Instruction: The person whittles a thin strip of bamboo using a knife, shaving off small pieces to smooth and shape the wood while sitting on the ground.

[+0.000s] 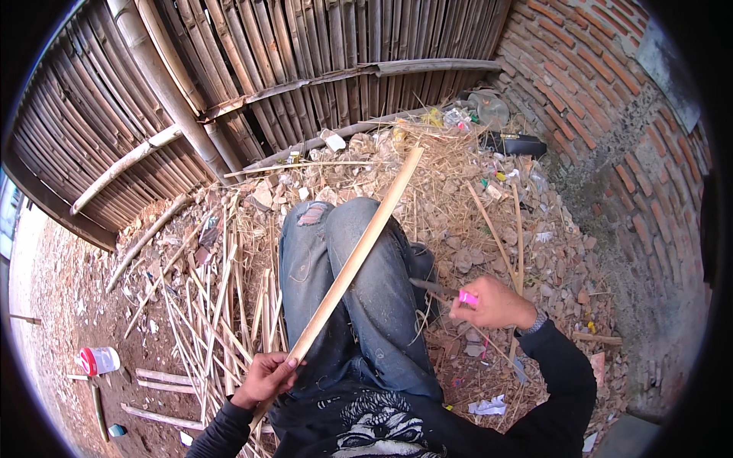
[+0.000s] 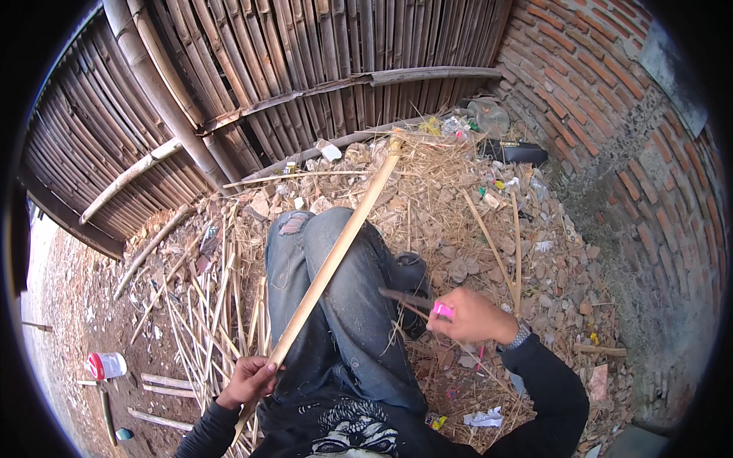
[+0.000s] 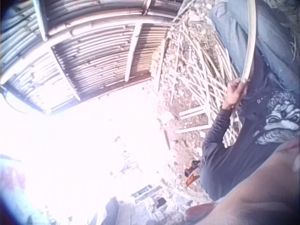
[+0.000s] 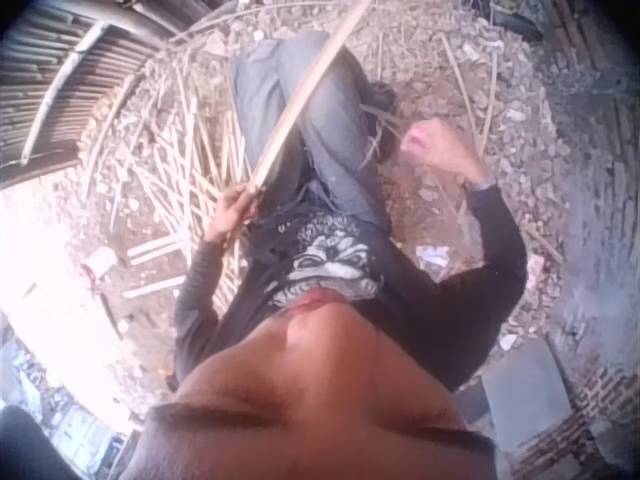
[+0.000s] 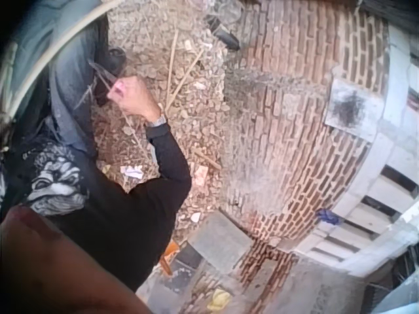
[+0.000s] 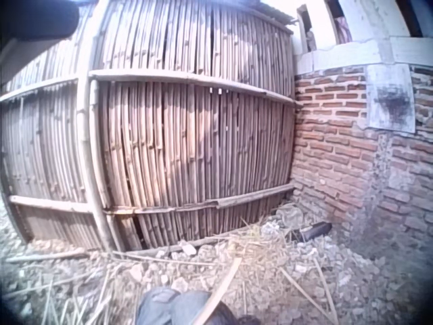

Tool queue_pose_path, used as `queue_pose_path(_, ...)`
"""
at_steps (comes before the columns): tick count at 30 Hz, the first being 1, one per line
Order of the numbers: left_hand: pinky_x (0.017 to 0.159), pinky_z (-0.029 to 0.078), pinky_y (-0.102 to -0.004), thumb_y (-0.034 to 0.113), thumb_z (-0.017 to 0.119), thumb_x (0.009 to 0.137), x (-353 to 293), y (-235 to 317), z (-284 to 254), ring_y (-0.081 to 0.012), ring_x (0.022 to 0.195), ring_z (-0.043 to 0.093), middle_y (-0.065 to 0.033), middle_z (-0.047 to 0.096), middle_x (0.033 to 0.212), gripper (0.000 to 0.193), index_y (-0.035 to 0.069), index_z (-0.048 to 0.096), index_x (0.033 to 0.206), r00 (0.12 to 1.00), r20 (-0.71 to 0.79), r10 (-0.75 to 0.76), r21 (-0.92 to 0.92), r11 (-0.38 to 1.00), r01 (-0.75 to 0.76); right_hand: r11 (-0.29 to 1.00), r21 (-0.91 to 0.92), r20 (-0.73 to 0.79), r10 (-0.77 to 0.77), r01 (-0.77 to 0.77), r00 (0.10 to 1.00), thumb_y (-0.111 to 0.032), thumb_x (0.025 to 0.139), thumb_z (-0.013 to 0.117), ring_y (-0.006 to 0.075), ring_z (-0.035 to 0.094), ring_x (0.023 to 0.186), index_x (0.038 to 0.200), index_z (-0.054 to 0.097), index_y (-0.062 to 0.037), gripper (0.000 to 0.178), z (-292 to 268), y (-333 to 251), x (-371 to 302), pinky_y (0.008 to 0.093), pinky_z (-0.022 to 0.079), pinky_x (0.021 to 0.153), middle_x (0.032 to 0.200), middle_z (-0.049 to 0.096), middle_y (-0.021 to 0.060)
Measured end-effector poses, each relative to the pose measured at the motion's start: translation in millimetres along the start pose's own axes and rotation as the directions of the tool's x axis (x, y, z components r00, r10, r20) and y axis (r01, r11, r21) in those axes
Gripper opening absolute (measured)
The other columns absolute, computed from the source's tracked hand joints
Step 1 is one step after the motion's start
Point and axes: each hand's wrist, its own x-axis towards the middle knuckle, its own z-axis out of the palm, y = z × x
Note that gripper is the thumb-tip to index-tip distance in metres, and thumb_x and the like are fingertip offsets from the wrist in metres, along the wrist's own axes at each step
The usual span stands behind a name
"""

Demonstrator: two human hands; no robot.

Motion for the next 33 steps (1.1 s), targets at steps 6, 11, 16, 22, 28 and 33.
queue_pose_path(6, 0.05, 0.039, -0.0225, 0.023, 0.06, 0.107, 6.6, 2.0, 15.0, -0.0038, 0.054, 0.05, 0.002, 0.062, 0.066, 0.028, -0.001, 0.073, 0.1, 0.982, -0.157, 0.105, 0.142, 0.986, -0.083, 0.934, -0.049, -0.928, 0.089, -0.355, 0.361, -0.028, 0.09, 0.077, 0.028, 0.062, 0.057, 0.094, 0.074, 0.0, 0.028, -101.8, 105.0, 10.1, 0.0404, 0.047, 0.058, 0.064, 0.065, 0.0155)
queue_pose_path(11, 0.053, 0.04, -0.0221, 0.023, 0.06, 0.107, 18.0, 21.6, 27.1, -0.0032, 0.057, 0.051, 0.002, 0.062, 0.067, 0.03, -0.001, 0.072, 0.094, 0.963, -0.193, 0.189, 0.249, 0.959, -0.138, 0.956, -0.127, -0.895, 0.005, -0.265, 0.447, -0.041, 0.101, 0.063, 0.0319, 0.059, 0.06, 0.077, 0.063, 0.0021, 0.049, -97.5, 70.2, 18.1, 0.0451, 0.042, 0.058, 0.06, 0.055, 0.0181)
queue_pose_path(16, 0.053, 0.041, -0.0223, 0.023, 0.06, 0.107, 41.0, 44.7, 51.5, -0.0028, 0.058, 0.052, 0.0029, 0.062, 0.066, 0.028, 0.0, 0.072, 0.097, 0.954, -0.203, 0.222, 0.334, 0.931, -0.146, 0.967, -0.255, -0.485, -0.131, 0.004, 0.865, -0.047, 0.101, 0.058, 0.0402, 0.057, 0.05, 0.066, 0.062, -0.0004, 0.058, -8.1, -25.8, 35.8, 0.0501, 0.042, 0.052, 0.053, 0.052, 0.0218)
queue_pose_path(22, 0.053, 0.041, -0.0226, 0.025, 0.059, 0.108, 68.6, 54.4, 81.8, -0.0031, 0.057, 0.052, 0.0032, 0.062, 0.066, 0.029, 0.0, 0.072, 0.102, 0.956, -0.168, 0.24, 0.238, 0.951, -0.197, 0.93, -0.367, -0.373, -0.18, 0.034, 0.91, -0.05, 0.099, 0.06, 0.0427, 0.06, 0.05, 0.064, 0.061, -0.006, 0.056, 36.2, -48.0, 40.5, 0.053, 0.046, 0.049, 0.052, 0.056, 0.0202)
queue_pose_path(28, 0.051, 0.041, -0.0222, 0.026, 0.058, 0.108, 68.5, 53.8, 86.7, -0.0027, 0.056, 0.052, 0.0035, 0.061, 0.065, 0.03, 0.001, 0.073, 0.101, 0.962, -0.174, 0.211, 0.178, 0.968, -0.18, 0.894, -0.447, -0.368, -0.163, -0.02, 0.916, -0.053, 0.099, 0.058, 0.0425, 0.061, 0.05, 0.066, 0.064, -0.007, 0.057, 46.7, -38.6, 49.6, 0.0524, 0.048, 0.049, 0.051, 0.057, 0.0197)
queue_pose_path(33, 0.051, 0.042, -0.0221, 0.026, 0.059, 0.108, 63.5, 55.2, 85.6, -0.0029, 0.056, 0.053, 0.0034, 0.06, 0.065, 0.03, 0.001, 0.073, 0.103, 0.962, -0.176, 0.207, 0.174, 0.969, -0.176, 0.827, -0.558, -0.449, -0.23, -0.07, 0.864, -0.055, 0.098, 0.058, 0.0392, 0.066, 0.051, 0.072, 0.069, -0.0065, 0.056, 46.7, -23.6, 60.1, 0.0516, 0.053, 0.049, 0.053, 0.062, 0.0176)
